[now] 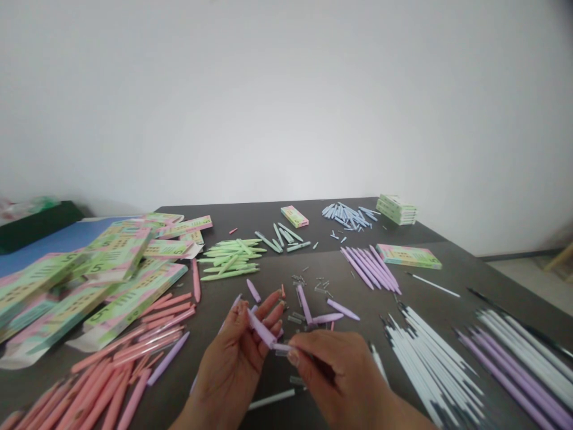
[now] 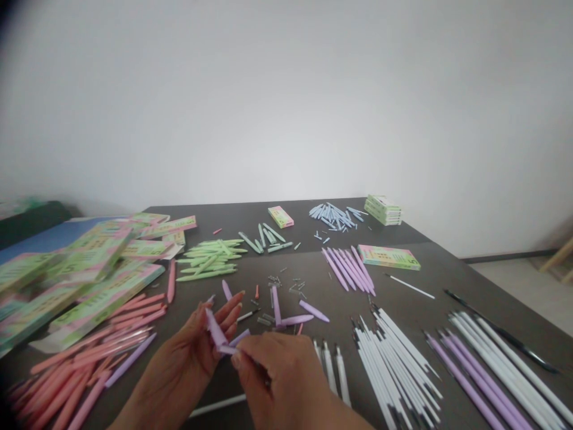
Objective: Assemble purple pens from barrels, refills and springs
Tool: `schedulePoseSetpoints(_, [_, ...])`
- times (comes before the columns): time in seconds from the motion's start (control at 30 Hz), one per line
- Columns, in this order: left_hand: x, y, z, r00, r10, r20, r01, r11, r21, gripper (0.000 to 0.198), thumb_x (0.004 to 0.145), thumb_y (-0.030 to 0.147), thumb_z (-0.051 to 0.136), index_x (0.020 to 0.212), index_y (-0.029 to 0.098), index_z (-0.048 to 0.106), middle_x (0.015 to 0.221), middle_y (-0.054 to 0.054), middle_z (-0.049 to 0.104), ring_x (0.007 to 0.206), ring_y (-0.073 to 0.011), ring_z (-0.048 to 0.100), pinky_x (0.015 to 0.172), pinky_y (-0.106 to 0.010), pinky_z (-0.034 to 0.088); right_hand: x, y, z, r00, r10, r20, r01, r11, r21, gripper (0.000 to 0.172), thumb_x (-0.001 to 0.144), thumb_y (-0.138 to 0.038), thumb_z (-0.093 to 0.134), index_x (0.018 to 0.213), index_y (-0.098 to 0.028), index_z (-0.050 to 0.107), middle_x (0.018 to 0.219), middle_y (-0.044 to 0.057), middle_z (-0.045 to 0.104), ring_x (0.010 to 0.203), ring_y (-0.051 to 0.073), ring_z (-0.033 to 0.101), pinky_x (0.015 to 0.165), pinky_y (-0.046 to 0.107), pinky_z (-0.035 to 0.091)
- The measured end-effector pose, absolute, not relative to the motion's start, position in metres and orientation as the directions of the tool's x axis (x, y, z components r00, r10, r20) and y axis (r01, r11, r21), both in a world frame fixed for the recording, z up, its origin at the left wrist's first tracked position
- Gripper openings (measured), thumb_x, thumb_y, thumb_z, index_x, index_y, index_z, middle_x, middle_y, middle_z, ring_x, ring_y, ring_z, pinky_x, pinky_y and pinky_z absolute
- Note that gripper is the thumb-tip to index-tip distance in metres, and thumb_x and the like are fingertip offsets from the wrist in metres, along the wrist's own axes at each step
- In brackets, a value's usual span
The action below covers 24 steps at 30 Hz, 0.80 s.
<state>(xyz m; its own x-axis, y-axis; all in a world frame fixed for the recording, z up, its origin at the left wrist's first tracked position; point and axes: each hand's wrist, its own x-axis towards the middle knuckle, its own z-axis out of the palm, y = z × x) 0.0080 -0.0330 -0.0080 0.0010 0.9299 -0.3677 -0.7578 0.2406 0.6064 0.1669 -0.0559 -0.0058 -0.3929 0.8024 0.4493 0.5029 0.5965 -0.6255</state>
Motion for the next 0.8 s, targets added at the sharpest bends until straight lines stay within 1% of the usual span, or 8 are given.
schedulePoseSetpoints(0.07, [0.007,-0.032,-0.005,-0.018,0.917,-0.399,-0.755,0.249,0.606,0.012,0.089,0.013,0.040,0.085,0.014,0.052,0.111,-0.020,0.064,0.073,-0.0177,0.070,0.061,-0.028,0.058,0.168,-0.057,-0.005,-0.384,0.806,0.451,0.524,0.592,-0.612,0.019,0.085,-0.021,0.044,0.074,-0.019,0.060,0.058,-0.002,0.058,0.051,0.009,0.050,0.051,0.019,0.030])
schedulePoseSetpoints(0.17, [0.008,-0.031,-0.003,-0.026,0.914,-0.406,-0.748,0.251,0.614,0.010,0.088,0.014,0.042,0.085,0.015,0.051,0.108,-0.020,0.065,0.067,-0.0161,0.070,0.057,-0.026,0.057,0.168,-0.057,-0.005,-0.393,0.800,0.454,0.545,0.600,-0.586,0.019,0.085,-0.021,0.044,0.073,-0.019,0.060,0.057,-0.002,0.058,0.050,0.009,0.051,0.050,0.019,0.030])
schedulePoseSetpoints(0.33, [0.014,-0.034,-0.008,-0.007,0.921,-0.390,-0.726,0.264,0.635,0.010,0.088,0.016,0.043,0.083,0.015,0.051,0.109,-0.021,0.064,0.068,-0.0164,0.070,0.061,-0.029,0.057,0.165,-0.058,-0.009,-0.391,0.770,0.504,0.548,0.635,-0.545,0.017,0.084,-0.018,0.044,0.074,-0.019,0.058,0.060,-0.001,0.060,0.051,0.009,0.052,0.051,0.020,0.030])
schedulePoseSetpoints(0.4, [0.015,-0.034,-0.009,-0.017,0.922,-0.387,-0.718,0.258,0.646,0.009,0.088,0.015,0.043,0.083,0.015,0.051,0.107,-0.021,0.065,0.067,-0.0169,0.069,0.060,-0.029,0.057,0.165,-0.057,-0.009,-0.375,0.769,0.517,0.556,0.633,-0.538,0.017,0.084,-0.017,0.044,0.074,-0.019,0.057,0.061,-0.001,0.060,0.051,0.009,0.052,0.051,0.021,0.030])
schedulePoseSetpoints(0.63, [0.011,-0.032,-0.007,-0.063,0.924,-0.377,-0.721,0.219,0.657,0.012,0.088,0.013,0.042,0.079,0.016,0.048,0.102,-0.019,0.068,0.058,-0.0116,0.067,0.055,-0.025,0.056,0.169,-0.056,-0.004,-0.366,0.763,0.533,0.582,0.635,-0.508,0.018,0.085,-0.017,0.043,0.071,-0.018,0.055,0.057,-0.001,0.057,0.048,0.009,0.049,0.049,0.020,0.029])
schedulePoseSetpoints(0.7, [0.013,-0.034,-0.007,-0.058,0.926,-0.373,-0.703,0.228,0.674,0.011,0.088,0.014,0.042,0.080,0.016,0.049,0.100,-0.019,0.069,0.059,-0.0126,0.068,0.054,-0.025,0.056,0.169,-0.056,-0.005,-0.362,0.766,0.531,0.599,0.628,-0.498,0.019,0.085,-0.017,0.042,0.071,-0.018,0.055,0.058,-0.001,0.058,0.048,0.009,0.050,0.049,0.020,0.029])
schedulePoseSetpoints(0.8, [0.018,-0.037,-0.011,-0.031,0.939,-0.344,-0.666,0.237,0.707,0.004,0.086,0.015,0.047,0.084,0.017,0.049,0.099,-0.017,0.069,0.065,-0.0163,0.069,0.058,-0.029,0.057,0.168,-0.056,-0.008,-0.371,0.779,0.506,0.639,0.610,-0.469,0.020,0.086,-0.018,0.041,0.076,-0.018,0.057,0.062,0.001,0.062,0.052,0.011,0.054,0.051,0.021,0.031])
